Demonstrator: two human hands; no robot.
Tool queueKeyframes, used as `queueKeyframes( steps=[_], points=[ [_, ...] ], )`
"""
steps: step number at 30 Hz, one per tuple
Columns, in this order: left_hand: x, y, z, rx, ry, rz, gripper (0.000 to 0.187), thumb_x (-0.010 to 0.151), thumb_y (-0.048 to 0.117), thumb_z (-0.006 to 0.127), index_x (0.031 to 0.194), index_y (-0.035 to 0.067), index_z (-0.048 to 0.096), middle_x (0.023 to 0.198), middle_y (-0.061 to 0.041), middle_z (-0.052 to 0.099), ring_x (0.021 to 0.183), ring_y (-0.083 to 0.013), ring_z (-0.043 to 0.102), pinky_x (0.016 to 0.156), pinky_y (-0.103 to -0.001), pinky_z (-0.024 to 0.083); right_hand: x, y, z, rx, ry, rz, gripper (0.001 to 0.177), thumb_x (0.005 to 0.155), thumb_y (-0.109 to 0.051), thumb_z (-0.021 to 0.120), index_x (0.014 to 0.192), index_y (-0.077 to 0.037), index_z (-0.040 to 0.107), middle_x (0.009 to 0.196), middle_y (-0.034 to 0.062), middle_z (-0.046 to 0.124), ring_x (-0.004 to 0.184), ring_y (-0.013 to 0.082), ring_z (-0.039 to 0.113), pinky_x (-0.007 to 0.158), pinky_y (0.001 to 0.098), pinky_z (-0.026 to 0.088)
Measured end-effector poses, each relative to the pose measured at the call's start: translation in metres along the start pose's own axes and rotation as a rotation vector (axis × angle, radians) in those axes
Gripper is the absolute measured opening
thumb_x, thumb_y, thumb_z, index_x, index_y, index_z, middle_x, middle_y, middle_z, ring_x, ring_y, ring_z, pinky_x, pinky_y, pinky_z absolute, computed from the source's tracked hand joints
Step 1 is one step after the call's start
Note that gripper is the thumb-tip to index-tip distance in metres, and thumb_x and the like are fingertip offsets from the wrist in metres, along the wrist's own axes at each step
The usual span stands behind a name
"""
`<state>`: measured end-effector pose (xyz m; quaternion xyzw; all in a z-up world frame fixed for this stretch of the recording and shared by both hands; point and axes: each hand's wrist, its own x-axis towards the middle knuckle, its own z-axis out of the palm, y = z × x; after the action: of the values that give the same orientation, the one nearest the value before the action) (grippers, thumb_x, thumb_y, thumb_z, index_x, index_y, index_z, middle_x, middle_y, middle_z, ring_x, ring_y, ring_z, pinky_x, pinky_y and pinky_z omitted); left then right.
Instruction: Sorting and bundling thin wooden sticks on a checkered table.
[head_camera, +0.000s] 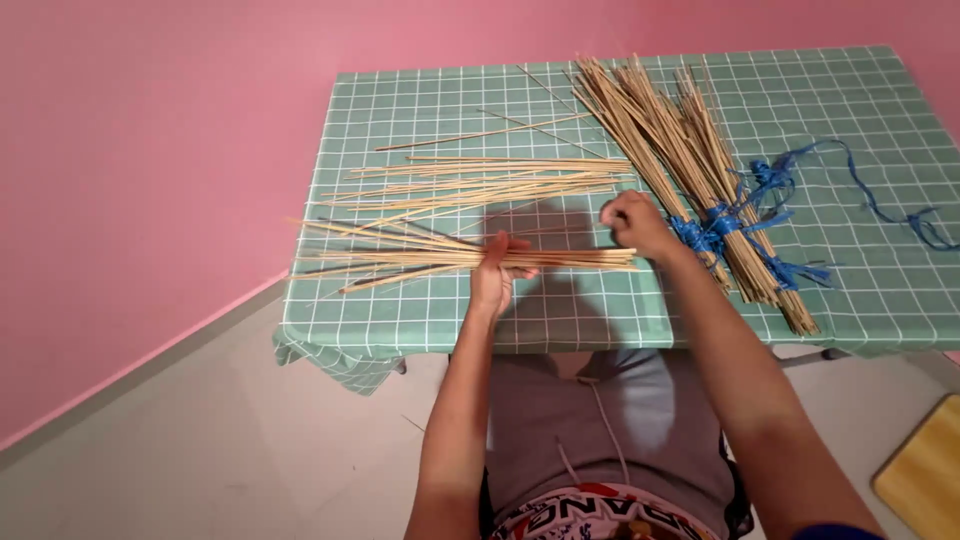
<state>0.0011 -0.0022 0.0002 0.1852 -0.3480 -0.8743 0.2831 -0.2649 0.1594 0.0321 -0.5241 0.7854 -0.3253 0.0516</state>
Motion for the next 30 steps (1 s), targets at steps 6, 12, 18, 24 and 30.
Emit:
queueKeyframes(
  steps=[6, 12, 18, 24, 30],
  points=[
    [-0.015, 0.021, 0.017, 0.03, -0.022, 0.019, 0.052, 0.103, 0.05, 0.056, 0.125, 0.006, 0.072, 0.088, -0.031, 0.074, 0.072, -0.0363, 0.075, 0.056, -0.032, 0.067, -0.019, 0.008, -0.038, 0.334, 0.213, 0.13, 0.013, 0.107, -0.006, 0.065, 0.113, -0.014, 0.073, 0.083, 0.0087, 0.07, 0.082, 0.0266, 0.068, 0.082, 0.0398, 0.053],
    [-0.018, 0.022, 0.02, 0.057, -0.022, 0.063, 0.051, 0.104, 0.052, 0.056, 0.136, 0.014, 0.068, 0.09, -0.032, 0.073, 0.079, -0.0362, 0.075, 0.064, -0.034, 0.067, -0.063, -0.085, -0.062, 0.379, 0.282, 0.025, 0.032, 0.102, 0.011, 0.061, 0.115, -0.011, 0.081, 0.079, 0.0112, 0.068, 0.074, 0.0198, 0.061, 0.077, 0.0326, 0.05],
    [-0.003, 0.009, 0.008, 0.012, 0.041, 0.043, 0.048, 0.103, 0.05, 0.061, 0.107, 0.005, 0.077, 0.094, -0.025, 0.076, 0.077, -0.0375, 0.076, 0.058, -0.039, 0.067, -0.075, -0.11, -0.053, 0.024, 0.203, -0.164, 0.033, 0.095, 0.006, 0.062, 0.103, -0.017, 0.085, 0.078, 0.0101, 0.071, 0.081, 0.0369, 0.066, 0.088, 0.0409, 0.054],
    [-0.003, 0.008, 0.013, 0.019, 0.081, 0.041, 0.046, 0.102, 0.046, 0.061, 0.096, 0.003, 0.076, 0.092, -0.021, 0.077, 0.075, -0.0355, 0.077, 0.058, -0.04, 0.067, -0.078, -0.133, -0.043, -0.117, 0.46, -0.102, 0.028, 0.096, -0.017, 0.077, 0.124, -0.017, 0.078, 0.109, 0.0068, 0.066, 0.104, 0.0322, 0.061, 0.096, 0.0413, 0.049],
    [0.003, 0.011, 0.005, -0.046, 0.112, 0.021, 0.048, 0.098, 0.053, 0.063, 0.093, 0.007, 0.076, 0.092, -0.014, 0.079, 0.076, -0.0312, 0.078, 0.063, -0.035, 0.069, -0.115, -0.14, 0.009, 0.95, 0.76, 0.398, 0.022, 0.1, -0.011, 0.073, 0.113, -0.013, 0.055, 0.078, 0.0018, 0.056, 0.052, 0.0186, 0.063, 0.047, 0.0289, 0.053]
  ],
)
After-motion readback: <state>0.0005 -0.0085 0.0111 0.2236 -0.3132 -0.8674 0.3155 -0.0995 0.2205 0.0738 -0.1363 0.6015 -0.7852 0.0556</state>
